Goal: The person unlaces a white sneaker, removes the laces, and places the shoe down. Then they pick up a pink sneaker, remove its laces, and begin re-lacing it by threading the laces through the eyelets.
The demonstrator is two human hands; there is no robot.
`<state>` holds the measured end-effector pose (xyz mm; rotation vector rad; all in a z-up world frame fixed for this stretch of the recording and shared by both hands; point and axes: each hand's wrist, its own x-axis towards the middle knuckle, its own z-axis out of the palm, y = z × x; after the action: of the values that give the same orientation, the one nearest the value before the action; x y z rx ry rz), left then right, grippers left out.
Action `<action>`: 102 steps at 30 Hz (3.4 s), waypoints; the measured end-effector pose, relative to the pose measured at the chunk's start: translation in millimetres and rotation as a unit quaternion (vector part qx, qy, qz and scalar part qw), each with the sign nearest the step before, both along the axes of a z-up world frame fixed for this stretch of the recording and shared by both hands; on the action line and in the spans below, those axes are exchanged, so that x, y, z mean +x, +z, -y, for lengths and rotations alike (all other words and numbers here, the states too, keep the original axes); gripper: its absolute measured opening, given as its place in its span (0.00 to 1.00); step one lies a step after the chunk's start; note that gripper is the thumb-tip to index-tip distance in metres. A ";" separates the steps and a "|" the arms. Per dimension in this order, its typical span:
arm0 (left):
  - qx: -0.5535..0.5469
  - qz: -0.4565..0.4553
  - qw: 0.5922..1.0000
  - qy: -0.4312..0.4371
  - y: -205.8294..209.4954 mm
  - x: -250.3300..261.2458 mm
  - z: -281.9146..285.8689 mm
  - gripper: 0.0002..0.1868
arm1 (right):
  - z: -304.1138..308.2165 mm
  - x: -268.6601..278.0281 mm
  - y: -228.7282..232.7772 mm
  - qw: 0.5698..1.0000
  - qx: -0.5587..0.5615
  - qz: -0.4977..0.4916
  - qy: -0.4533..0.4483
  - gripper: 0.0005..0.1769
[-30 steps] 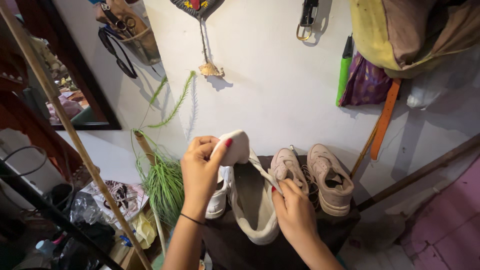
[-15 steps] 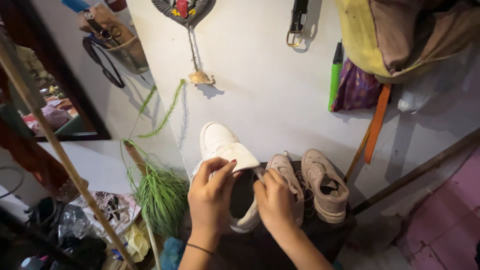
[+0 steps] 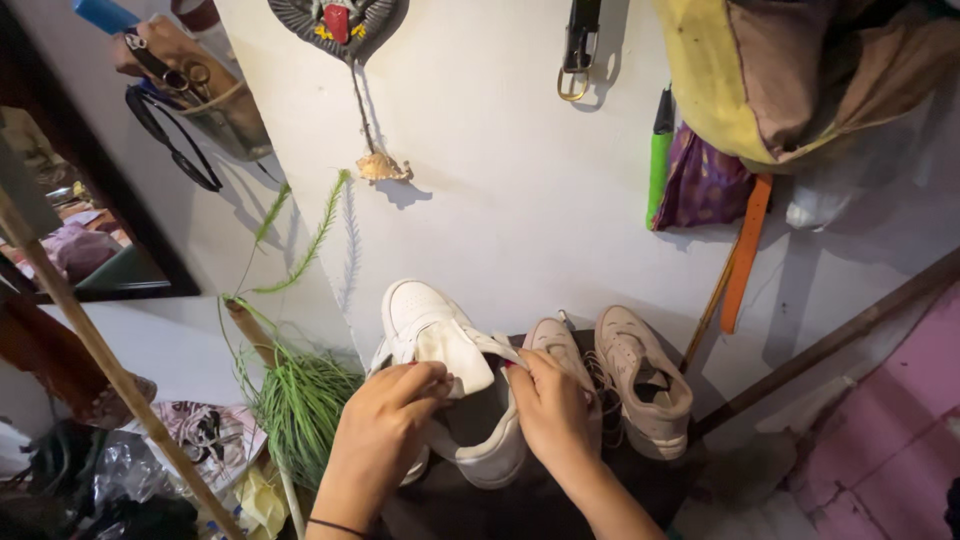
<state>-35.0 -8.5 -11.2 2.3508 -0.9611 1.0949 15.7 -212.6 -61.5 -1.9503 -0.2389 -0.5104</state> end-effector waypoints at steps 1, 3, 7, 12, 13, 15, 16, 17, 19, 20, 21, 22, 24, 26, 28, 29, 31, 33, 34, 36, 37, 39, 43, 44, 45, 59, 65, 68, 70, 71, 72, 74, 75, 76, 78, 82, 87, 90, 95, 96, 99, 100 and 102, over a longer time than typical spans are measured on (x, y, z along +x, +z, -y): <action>0.006 0.008 1.000 0.004 -0.1 1.5 0.8 0.13 | -2.0 1.4 -0.7 0.999 -0.018 0.026 -0.013 0.14; 0.004 0.025 0.999 0.036 -4.4 5.5 9.5 0.13 | -5.9 1.3 -4.9 0.995 -0.054 0.077 -0.040 0.13; 0.028 0.019 0.995 0.089 -21.7 12.5 30.8 0.09 | -14.0 -0.8 -15.1 0.996 -0.045 0.067 -0.021 0.13; 0.028 -0.050 0.989 0.136 -38.5 24.2 21.1 0.10 | -6.0 5.9 -17.7 0.994 -0.047 0.090 -0.035 0.15; 0.020 -0.030 0.989 0.143 -42.8 27.8 23.6 0.11 | -6.7 5.8 -18.7 0.995 -0.044 0.077 -0.032 0.15; -0.003 -0.011 0.988 0.157 -53.2 30.8 30.5 0.11 | -9.7 5.8 -22.0 0.997 -0.038 0.054 -0.028 0.15; -0.017 -0.011 0.986 0.164 -59.1 31.8 35.8 0.10 | -9.8 7.3 -23.8 0.996 -0.044 0.069 -0.035 0.15; -0.031 -0.014 0.985 0.171 -64.7 31.7 38.4 0.09 | -10.0 7.4 -26.5 0.994 -0.052 0.083 -0.041 0.15; 0.009 -0.034 0.987 0.155 -71.2 34.1 35.4 0.11 | -8.0 9.1 -30.9 0.993 -0.055 0.092 -0.046 0.16; 0.030 -0.044 0.988 0.146 -73.5 36.1 34.6 0.12 | -5.7 9.9 -32.6 0.994 -0.051 0.087 -0.045 0.16; 0.012 -0.051 0.986 0.158 -76.0 37.6 35.7 0.12 | -4.6 11.2 -34.0 0.995 -0.047 0.083 -0.041 0.17; -0.006 -0.058 0.984 0.169 -78.4 38.8 38.3 0.12 | -4.1 11.7 -35.6 0.995 -0.047 0.073 -0.040 0.17; -0.016 -0.030 0.976 0.215 -81.3 41.7 42.5 0.19 | -4.5 9.6 -39.8 0.997 -0.044 0.053 -0.034 0.18; -0.001 0.040 0.960 0.278 -82.1 46.8 46.4 0.34 | -5.6 8.3 -44.7 0.995 -0.063 0.073 -0.019 0.19; 0.012 -0.060 0.962 0.268 -81.7 52.3 49.4 0.32 | -6.0 11.3 -49.7 0.993 -0.075 0.093 -0.025 0.19; 0.018 -0.111 0.958 0.263 -81.9 53.5 50.4 0.32 | -5.4 14.2 -52.5 0.991 -0.078 0.100 -0.036 0.18; 0.029 -0.083 0.960 0.267 -82.3 55.7 53.5 0.34 | -3.6 17.6 -59.1 0.990 -0.084 0.105 -0.050 0.18; 0.028 -0.077 0.962 0.260 -82.4 57.4 56.4 0.37 | -1.8 22.3 -64.6 0.990 -0.089 0.100 -0.055 0.17; 0.021 -0.084 0.964 0.250 -82.3 57.9 57.4 0.37 | -0.7 24.6 -66.6 0.991 -0.081 0.090 -0.054 0.17; 0.007 -0.098 0.968 0.232 -81.0 59.6 57.6 0.38 | -0.5 28.9 -68.7 0.994 -0.063 0.070 -0.052 0.17; 0.000 -0.107 0.969 0.223 -80.9 60.0 57.6 0.38 | 0.0 29.0 -70.1 0.996 -0.052 0.056 -0.053 0.17; 0.002 -0.106 0.972 0.210 -80.9 59.1 56.1 0.35 | 2.1 29.7 -71.7 0.998 -0.031 0.028 -0.055 0.17; 0.018 -0.081 0.976 0.201 -79.7 59.2 54.3 0.28 | 6.4 32.1 -75.7 0.994 -0.050 0.068 -0.071 0.16; 0.017 -0.077 0.976 0.201 -79.2 59.0 53.6 0.27 | 7.7 33.5 -76.8 0.993 -0.044 0.079 -0.071 0.16; 0.009 -0.067 0.976 0.208 -78.8 58.7 53.4 0.25 | 8.2 35.7 -77.7 0.993 -0.037 0.091 -0.070 0.15; 0.065 -0.091 0.979 0.169 -75.0 83.6 36.5 0.10 | 8.9 37.3 -59.1 0.983 -0.089 0.010 -0.159 0.15; 0.087 -0.002 0.974 0.211 -72.2 73.1 58.3 0.18 | -1.1 40.5 -62.3 0.994 -0.009 0.012 -0.109 0.15; 0.041 -0.038 0.986 0.160 -72.3 64.4 62.2 0.21 | -0.8 39.6 -69.6 0.991 -0.027 0.094 -0.092 0.16; -0.004 -0.031 0.988 0.151 -71.7 57.8 58.1 0.22 | 0.0 38.5 -72.7 0.988 -0.039 0.118 -0.089 0.17; -0.026 -0.026 0.989 0.146 -71.2 57.1 56.3 0.23 | 0.0 38.7 -73.5 0.988 -0.037 0.122 -0.088 0.17; -0.057 -0.029 0.982 0.177 -71.5 55.0 56.5 0.20 | 1.1 38.7 -73.4 0.987 -0.034 0.127 -0.087 0.16; -0.118 -0.035 0.963 0.241 -72.5 48.4 55.1 0.15 | 0.6 36.8 -71.4 0.990 -0.034 0.100 -0.091 0.17; -0.123 -0.051 0.963 0.232 -72.3 49.6 53.9 0.14 | -0.3 36.1 -69.6 0.991 -0.033 0.087 -0.092 0.17; -0.129 -0.068 0.964 0.223 -72.1 51.2 52.5 0.14 | -0.9 35.6 -67.2 0.990 -0.044 0.097 -0.091 0.17; -0.147 -0.094 0.964 0.200 -73.3 52.1 48.6 0.13 | -1.5 32.9 -62.9 0.987 -0.067 0.116 -0.084 0.16; -0.250 -0.109 0.951 0.143 -77.2 57.2 39.4 0.13 | -3.3 37.3 -54.7 0.994 -0.077 0.051 -0.061 0.17; -0.397 -0.132 0.884 0.207 -98.2 38.8 19.8 0.11 | 3.2 60.2 -54.7 0.986 -0.160 -0.001 -0.050 0.17; -0.355 -0.129 0.884 0.277 -116.0 22.8 15.4 0.10 | -2.7 70.4 -66.4 0.971 -0.228 -0.023 -0.065 0.17; -0.200 -0.093 0.936 0.276 -132.1 17.0 10.6 0.21 | -12.9 80.8 -90.1 0.958 -0.255 -0.126 -0.045 0.21; -0.156 -0.095 0.939 0.290 -132.8 18.6 8.4 0.24 | -13.7 81.8 -93.3 0.950 -0.262 -0.164 -0.043 0.21; -0.076 -0.123 0.939 0.313 -133.7 20.3 4.7 0.25 | -4.2 84.3 -95.9 0.952 -0.288 -0.089 -0.058 0.15; -0.085 -0.145 0.936 0.309 -133.1 21.6 3.6 0.21 | -2.9 83.8 -95.5 0.954 -0.286 -0.076 -0.058 0.17; -0.098 -0.173 0.933 0.300 -132.8 24.3 5.3 0.17 | 3.3 83.3 -92.2 0.956 -0.282 -0.049 -0.062 0.20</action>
<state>-10.8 -13.7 -144.0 2.6021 0.0078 0.8622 99.0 -215.9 -153.6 -2.5543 -0.2142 -0.4545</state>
